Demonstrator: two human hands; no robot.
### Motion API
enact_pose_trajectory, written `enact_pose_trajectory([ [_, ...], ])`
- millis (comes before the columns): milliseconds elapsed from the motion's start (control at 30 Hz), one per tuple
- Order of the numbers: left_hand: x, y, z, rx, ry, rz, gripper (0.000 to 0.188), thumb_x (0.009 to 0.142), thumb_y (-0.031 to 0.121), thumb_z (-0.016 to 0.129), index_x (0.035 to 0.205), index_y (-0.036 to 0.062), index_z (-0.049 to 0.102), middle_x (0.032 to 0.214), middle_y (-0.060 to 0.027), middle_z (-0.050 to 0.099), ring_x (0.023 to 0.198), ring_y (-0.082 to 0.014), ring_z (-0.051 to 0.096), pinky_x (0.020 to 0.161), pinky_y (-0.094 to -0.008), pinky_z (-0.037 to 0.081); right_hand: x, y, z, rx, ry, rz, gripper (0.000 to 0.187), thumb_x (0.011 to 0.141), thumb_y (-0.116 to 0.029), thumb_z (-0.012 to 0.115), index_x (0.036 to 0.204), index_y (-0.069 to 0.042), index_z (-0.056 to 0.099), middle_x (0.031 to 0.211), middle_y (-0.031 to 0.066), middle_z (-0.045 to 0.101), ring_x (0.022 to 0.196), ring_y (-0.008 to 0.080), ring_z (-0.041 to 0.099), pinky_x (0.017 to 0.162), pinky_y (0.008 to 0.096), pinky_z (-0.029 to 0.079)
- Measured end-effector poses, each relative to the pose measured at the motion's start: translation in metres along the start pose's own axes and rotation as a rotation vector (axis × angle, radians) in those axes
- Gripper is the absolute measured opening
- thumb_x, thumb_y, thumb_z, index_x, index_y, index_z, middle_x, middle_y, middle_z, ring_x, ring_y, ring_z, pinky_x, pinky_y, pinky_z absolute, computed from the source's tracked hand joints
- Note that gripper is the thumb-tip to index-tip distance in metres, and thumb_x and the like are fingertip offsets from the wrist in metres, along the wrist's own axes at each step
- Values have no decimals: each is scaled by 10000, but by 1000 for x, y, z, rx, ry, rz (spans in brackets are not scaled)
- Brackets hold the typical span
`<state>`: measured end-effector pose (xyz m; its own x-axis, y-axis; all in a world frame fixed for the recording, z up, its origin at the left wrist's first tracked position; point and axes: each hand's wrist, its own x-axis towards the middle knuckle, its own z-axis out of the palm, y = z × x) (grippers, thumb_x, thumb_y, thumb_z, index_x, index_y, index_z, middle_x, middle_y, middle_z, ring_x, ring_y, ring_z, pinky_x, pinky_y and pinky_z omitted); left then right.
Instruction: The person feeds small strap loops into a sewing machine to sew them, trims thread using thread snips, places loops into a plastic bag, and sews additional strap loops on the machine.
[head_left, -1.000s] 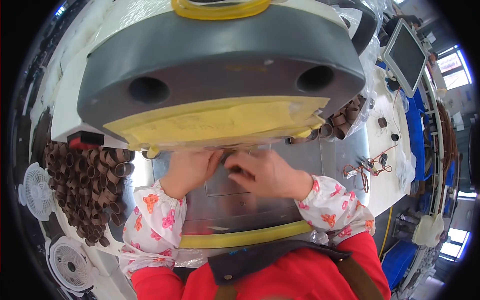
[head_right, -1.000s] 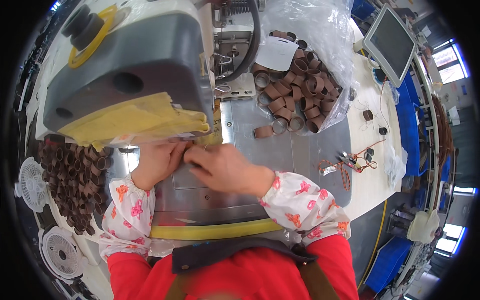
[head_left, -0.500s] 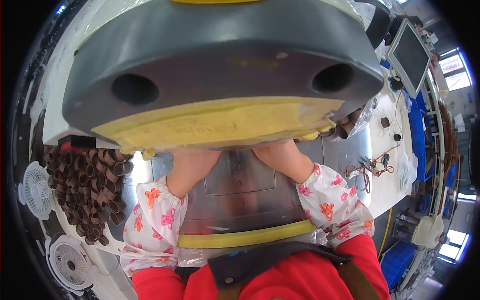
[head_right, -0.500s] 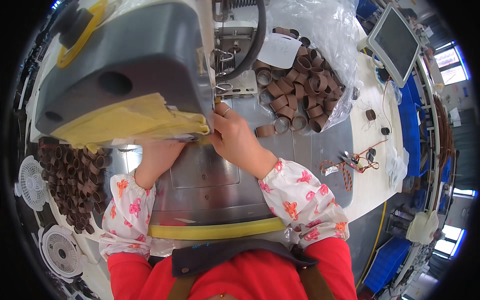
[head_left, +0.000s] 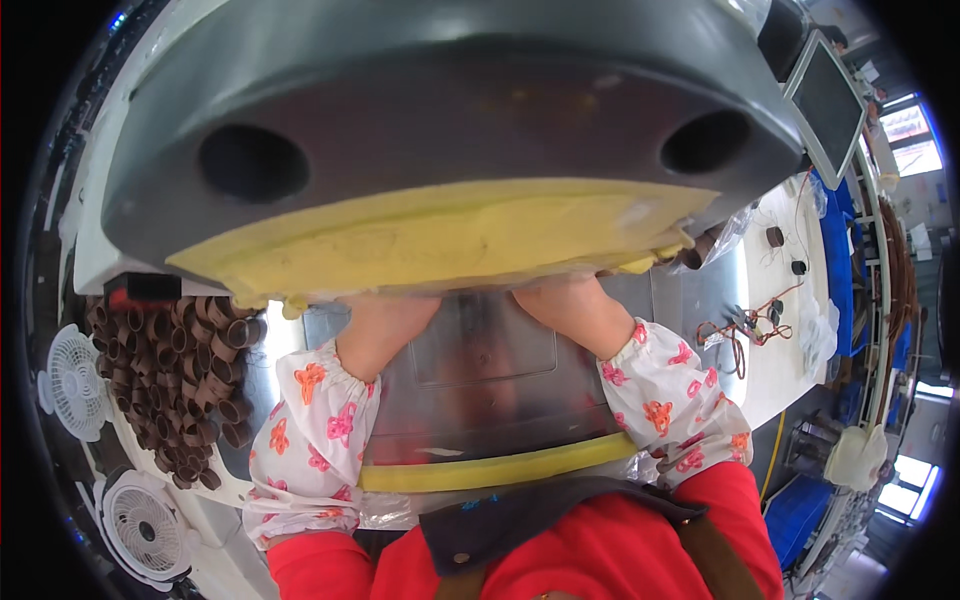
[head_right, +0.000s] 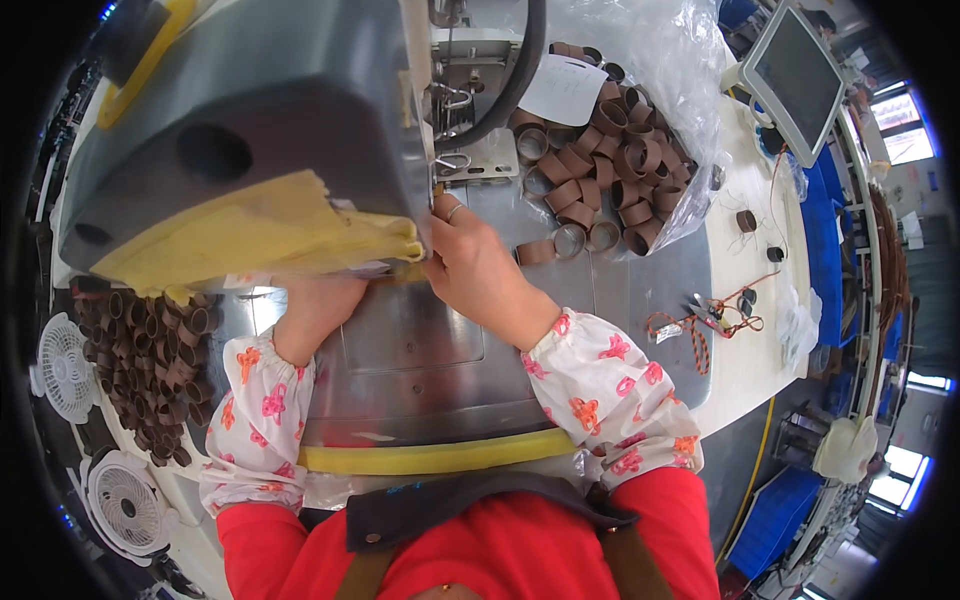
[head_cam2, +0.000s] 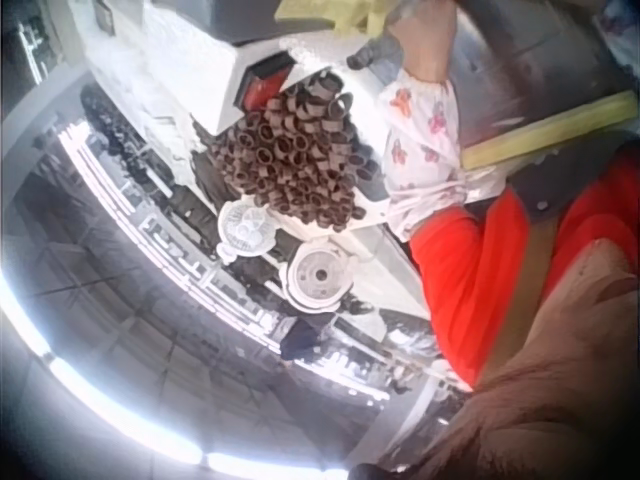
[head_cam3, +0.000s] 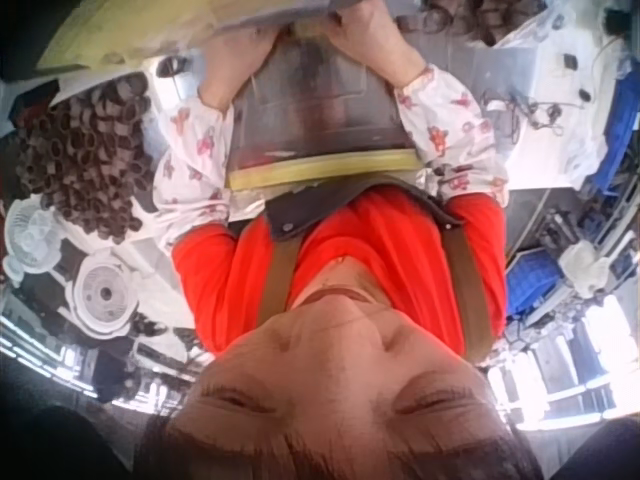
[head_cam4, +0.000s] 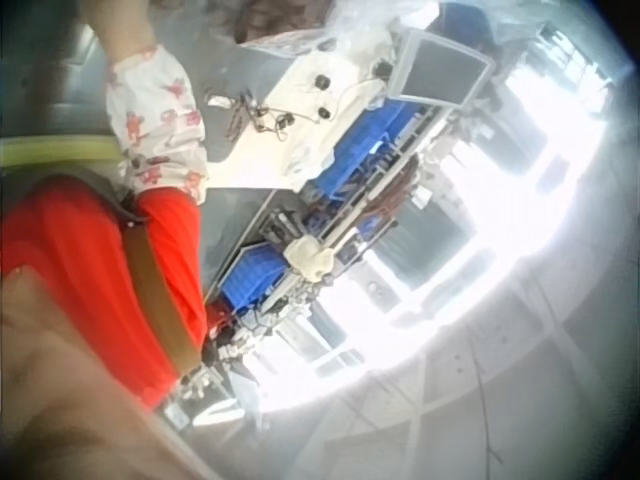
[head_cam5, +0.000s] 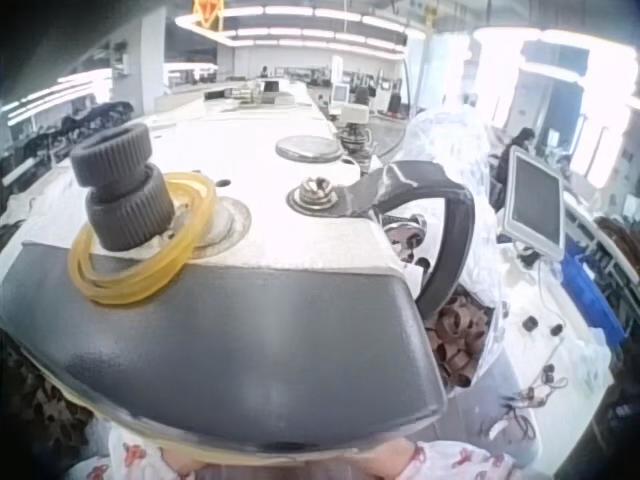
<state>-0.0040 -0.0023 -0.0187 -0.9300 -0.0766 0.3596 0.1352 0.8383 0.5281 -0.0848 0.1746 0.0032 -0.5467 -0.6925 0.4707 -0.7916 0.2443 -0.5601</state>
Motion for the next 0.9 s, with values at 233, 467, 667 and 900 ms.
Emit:
enact_pose_trajectory([
  [233,-4,-8,5,-71,-35,25,214,770,110,594,976,54,615,960,-109,617,908,-296,568,778,-396,440,2,-6,-4,26,7,43,352,657,95,538,989,-19,564,874,182,515,713,372,533,611,427,457],
  [467,-5,-6,1,24,16,117,194,768,83,578,955,50,618,939,-90,621,873,-262,572,784,-353,434,1,-3,1,5,5,35,245,624,59,578,864,15,555,809,162,522,699,355,522,591,426,451],
  [667,-3,-11,6,63,2,68,201,767,87,580,961,51,617,962,-84,617,898,-264,564,800,-366,427,4,-5,1,-222,5,17,141,583,-19,628,671,-4,518,751,117,540,705,288,525,587,396,403],
  [900,2,-3,-5,30,-6,51,210,755,74,567,957,45,617,937,-120,615,884,-312,569,774,-397,439,4,-7,1,-431,-38,-36,129,617,-53,622,720,-19,553,756,98,544,720,263,524,623,363,368],
])
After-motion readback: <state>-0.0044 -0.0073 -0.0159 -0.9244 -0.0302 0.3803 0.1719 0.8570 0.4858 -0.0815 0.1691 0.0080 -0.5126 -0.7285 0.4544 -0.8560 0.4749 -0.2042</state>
